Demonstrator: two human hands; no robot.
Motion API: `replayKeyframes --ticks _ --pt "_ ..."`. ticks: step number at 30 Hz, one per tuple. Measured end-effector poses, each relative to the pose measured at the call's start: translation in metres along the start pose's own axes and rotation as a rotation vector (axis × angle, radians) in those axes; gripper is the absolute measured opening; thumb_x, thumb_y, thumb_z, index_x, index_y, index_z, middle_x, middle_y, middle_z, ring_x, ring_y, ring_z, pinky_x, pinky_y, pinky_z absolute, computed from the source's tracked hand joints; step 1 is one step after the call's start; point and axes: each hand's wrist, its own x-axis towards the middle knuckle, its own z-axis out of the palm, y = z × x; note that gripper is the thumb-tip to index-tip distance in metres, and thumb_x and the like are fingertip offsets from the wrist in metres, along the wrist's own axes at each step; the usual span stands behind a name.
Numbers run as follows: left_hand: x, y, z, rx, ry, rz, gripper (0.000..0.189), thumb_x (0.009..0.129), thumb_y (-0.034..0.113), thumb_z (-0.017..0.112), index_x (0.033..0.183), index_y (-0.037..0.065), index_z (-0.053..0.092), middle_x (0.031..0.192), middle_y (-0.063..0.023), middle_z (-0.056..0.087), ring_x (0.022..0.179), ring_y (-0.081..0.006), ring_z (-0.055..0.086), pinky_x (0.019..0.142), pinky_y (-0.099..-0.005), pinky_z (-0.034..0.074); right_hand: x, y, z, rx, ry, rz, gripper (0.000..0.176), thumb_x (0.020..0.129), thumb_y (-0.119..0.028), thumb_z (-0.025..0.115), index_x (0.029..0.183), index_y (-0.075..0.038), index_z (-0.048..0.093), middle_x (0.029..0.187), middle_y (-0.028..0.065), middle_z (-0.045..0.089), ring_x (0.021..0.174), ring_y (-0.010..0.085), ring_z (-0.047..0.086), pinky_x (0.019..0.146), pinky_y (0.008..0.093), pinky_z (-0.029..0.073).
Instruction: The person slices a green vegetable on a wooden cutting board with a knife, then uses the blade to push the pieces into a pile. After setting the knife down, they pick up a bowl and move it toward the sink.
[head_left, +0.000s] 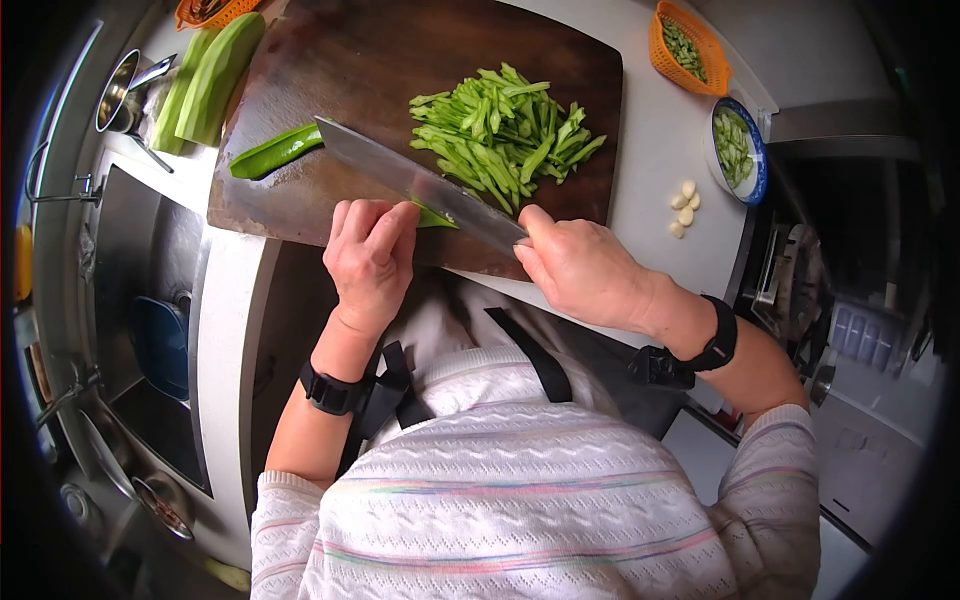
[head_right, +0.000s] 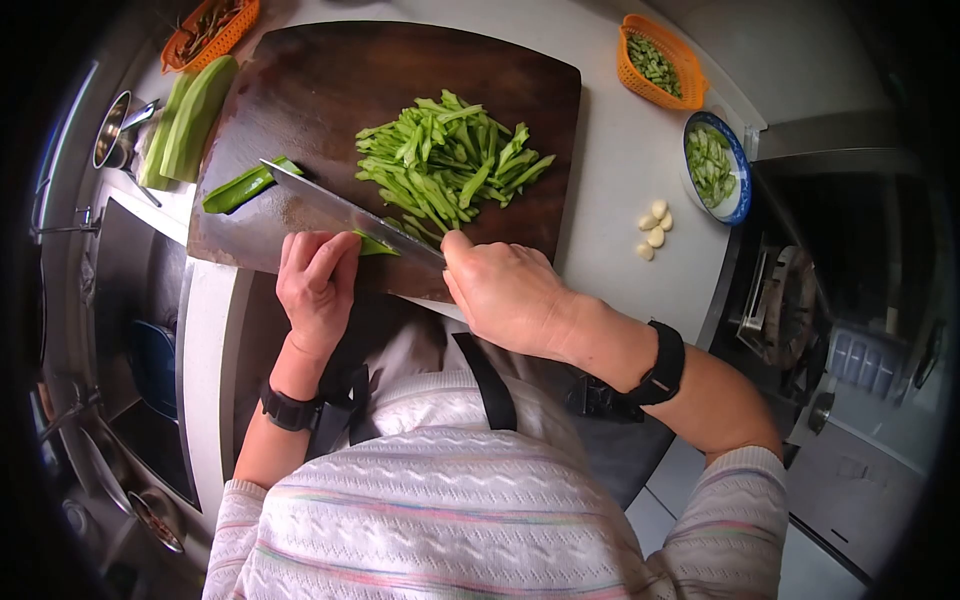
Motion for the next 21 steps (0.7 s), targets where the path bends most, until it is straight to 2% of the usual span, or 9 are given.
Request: replayKeyframes --ticks 4,11,20,21 --pt "-0.001 -0.003 0.003 -0.003 0.026 0.018 0.022 0.069 0.000 0.073 0.087 0.012 0.067 0.077 -0.0030 0.056 0.070 -0.0227 0.053 0.057 -0.0326 0.046 -0.010 0.002 -0.009 -0.026 -0.013 0.008 0.017 0.093 -0.014 0.051 0.088 0.000 0.042 0.062 0.0209 0.059 0.064 0.0425 0.061 0.059 0.0513 0.048" --pt "-0.001 -0.001 0.002 -0.019 -0.001 -0.018 0.019 0.072 -0.002 0.073 0.087 0.008 0.068 0.077 -0.0052 0.057 0.070 -0.0232 0.055 0.061 -0.0320 0.046 -0.019 -0.005 -0.021 -0.036 -0.031 -0.024 0.017 0.093 -0.012 0.050 0.087 0.000 0.040 0.059 0.0195 0.057 0.060 0.0415 0.060 0.056 0.0503 0.047" --pt "-0.001 -0.001 0.000 0.016 -0.003 -0.004 0.019 0.072 -0.001 0.073 0.087 0.009 0.068 0.078 -0.0050 0.058 0.071 -0.0232 0.055 0.061 -0.0324 0.047 -0.001 -0.003 -0.002 -0.038 -0.014 -0.022 0.014 0.092 -0.011 0.050 0.090 0.002 0.044 0.065 0.0225 0.061 0.065 0.0440 0.062 0.060 0.0523 0.048" --pt "0.000 -0.001 0.000 0.018 -0.002 -0.002 0.019 0.072 -0.001 0.073 0.087 0.009 0.068 0.078 -0.0050 0.058 0.071 -0.0231 0.055 0.061 -0.0324 0.047 -0.003 0.001 -0.004 -0.028 -0.008 -0.022 0.016 0.092 -0.012 0.052 0.090 0.001 0.042 0.062 0.0215 0.058 0.063 0.0429 0.060 0.057 0.0510 0.046"
